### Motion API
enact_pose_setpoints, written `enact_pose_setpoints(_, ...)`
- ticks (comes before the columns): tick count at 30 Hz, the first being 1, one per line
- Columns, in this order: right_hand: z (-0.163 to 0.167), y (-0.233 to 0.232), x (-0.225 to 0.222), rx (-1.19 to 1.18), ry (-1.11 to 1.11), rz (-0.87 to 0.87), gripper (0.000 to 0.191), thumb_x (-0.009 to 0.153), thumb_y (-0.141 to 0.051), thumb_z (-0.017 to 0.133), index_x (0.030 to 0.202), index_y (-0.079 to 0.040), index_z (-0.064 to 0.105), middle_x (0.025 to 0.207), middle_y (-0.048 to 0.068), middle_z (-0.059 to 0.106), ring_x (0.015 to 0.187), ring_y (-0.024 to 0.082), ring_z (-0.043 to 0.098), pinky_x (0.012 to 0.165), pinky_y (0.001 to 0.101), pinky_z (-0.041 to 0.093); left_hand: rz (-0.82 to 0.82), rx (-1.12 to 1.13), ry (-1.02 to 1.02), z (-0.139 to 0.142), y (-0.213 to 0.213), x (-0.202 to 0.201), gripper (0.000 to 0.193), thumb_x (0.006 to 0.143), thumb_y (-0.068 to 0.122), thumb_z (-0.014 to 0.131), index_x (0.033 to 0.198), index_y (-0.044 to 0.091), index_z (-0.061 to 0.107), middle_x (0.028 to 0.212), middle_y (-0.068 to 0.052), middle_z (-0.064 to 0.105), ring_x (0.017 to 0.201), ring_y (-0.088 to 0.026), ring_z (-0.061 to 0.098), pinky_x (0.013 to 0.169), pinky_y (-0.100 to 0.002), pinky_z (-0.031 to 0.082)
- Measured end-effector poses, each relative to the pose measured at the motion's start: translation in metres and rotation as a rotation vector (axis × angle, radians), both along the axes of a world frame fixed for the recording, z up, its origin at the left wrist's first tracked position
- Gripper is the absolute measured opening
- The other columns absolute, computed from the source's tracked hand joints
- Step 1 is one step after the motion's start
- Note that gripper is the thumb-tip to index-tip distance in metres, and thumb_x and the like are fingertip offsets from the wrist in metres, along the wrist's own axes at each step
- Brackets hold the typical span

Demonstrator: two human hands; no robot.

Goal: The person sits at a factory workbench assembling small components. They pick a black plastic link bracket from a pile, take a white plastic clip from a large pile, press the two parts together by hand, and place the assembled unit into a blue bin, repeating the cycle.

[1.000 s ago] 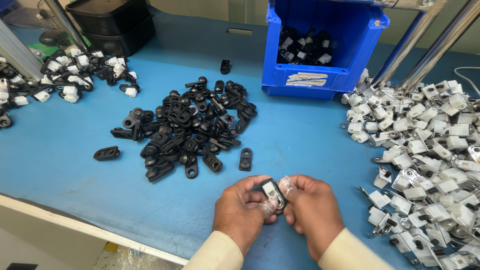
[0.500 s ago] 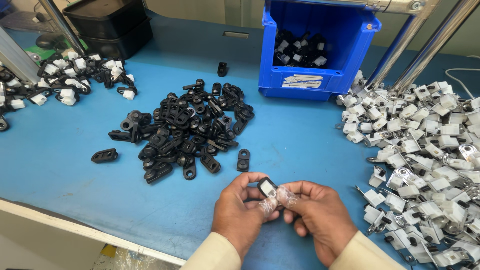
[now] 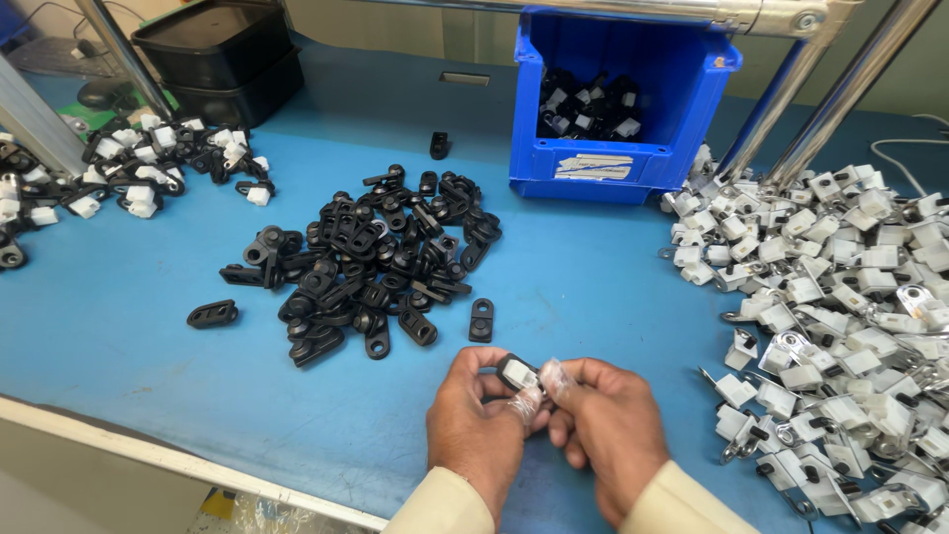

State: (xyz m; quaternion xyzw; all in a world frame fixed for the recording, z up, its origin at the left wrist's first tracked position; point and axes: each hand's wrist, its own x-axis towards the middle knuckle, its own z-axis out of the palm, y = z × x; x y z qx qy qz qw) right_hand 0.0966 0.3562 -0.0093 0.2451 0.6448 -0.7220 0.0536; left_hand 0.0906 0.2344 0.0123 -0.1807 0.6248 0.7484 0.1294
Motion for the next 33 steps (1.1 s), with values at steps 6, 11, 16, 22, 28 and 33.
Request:
enact_pose_setpoints(6, 0.003, 0.007, 0.0, -0.284, -0.01, 0.056, 0.023, 0.095, -0.022, 0.063, 0.091, 0.001, 0.067, 0.068, 0.005, 0.067, 0.05, 0.01, 0.053, 0.039, 0.024, 0.034, 0.078, 0.122, -0.059, 0.011, -0.004, -0.002, 0.028, 0.091, -0.004, 0.068, 0.115, 0.003, 0.057, 0.092, -0.011, 0.071, 0.079, -0.015, 0.073, 0.07, -0.025, 0.061)
enact_pose_setpoints(11, -0.001, 0.004, -0.005, -0.114, -0.037, 0.048, 0.016, 0.093, -0.015, 0.067, 0.092, 0.001, 0.072, 0.071, 0.006, 0.068, 0.052, 0.011, 0.053, 0.04, 0.0248, 0.035, 0.048, 0.06, -0.079, 0.011, -0.006, -0.001, 0.027, 0.091, -0.003, 0.068, 0.114, 0.003, 0.057, 0.093, -0.008, 0.069, 0.081, -0.015, 0.072, 0.072, -0.025, 0.061)
enact_pose_setpoints(16, -0.001, 0.002, -0.014, -0.164, -0.055, -0.005, 0.023, 0.096, -0.021, 0.064, 0.09, 0.0, 0.069, 0.069, 0.006, 0.066, 0.051, 0.011, 0.051, 0.039, 0.0247, 0.034, 0.09, 0.106, -0.072, 0.01, -0.003, -0.004, 0.027, 0.09, -0.003, 0.07, 0.113, 0.004, 0.056, 0.091, -0.01, 0.07, 0.08, -0.015, 0.072, 0.072, -0.025, 0.061)
enact_pose_setpoints(22, -0.001, 0.01, -0.012, -0.039, 0.003, 0.152, 0.018, 0.093, -0.016, 0.07, 0.089, 0.002, 0.07, 0.07, 0.009, 0.069, 0.05, 0.01, 0.053, 0.04, 0.0245, 0.035, 0.033, 0.022, -0.089, 0.01, -0.006, -0.005, 0.025, 0.09, -0.003, 0.072, 0.109, 0.003, 0.057, 0.091, -0.01, 0.069, 0.08, -0.015, 0.072, 0.072, -0.026, 0.063)
enact_pose_setpoints(28, -0.006, 0.001, -0.02, -0.07, 0.004, 0.02, 0.026, 0.095, -0.021, 0.064, 0.086, 0.003, 0.068, 0.067, 0.011, 0.066, 0.047, 0.012, 0.049, 0.037, 0.0254, 0.032, 0.111, 0.087, -0.094, 0.002, 0.0, -0.003, 0.026, 0.089, -0.003, 0.072, 0.108, 0.002, 0.056, 0.09, -0.011, 0.071, 0.08, -0.016, 0.072, 0.072, -0.026, 0.062)
enact_pose_setpoints(33, -0.001, 0.018, -0.011, -0.14, -0.002, 0.186, 0.025, 0.093, -0.024, 0.069, 0.087, 0.0, 0.07, 0.072, 0.006, 0.069, 0.052, 0.009, 0.055, 0.04, 0.0226, 0.038, 0.082, 0.14, -0.098, -0.003, -0.003, -0.008, 0.028, 0.089, -0.002, 0.072, 0.11, 0.001, 0.054, 0.093, -0.012, 0.07, 0.083, -0.018, 0.074, 0.075, -0.028, 0.063)
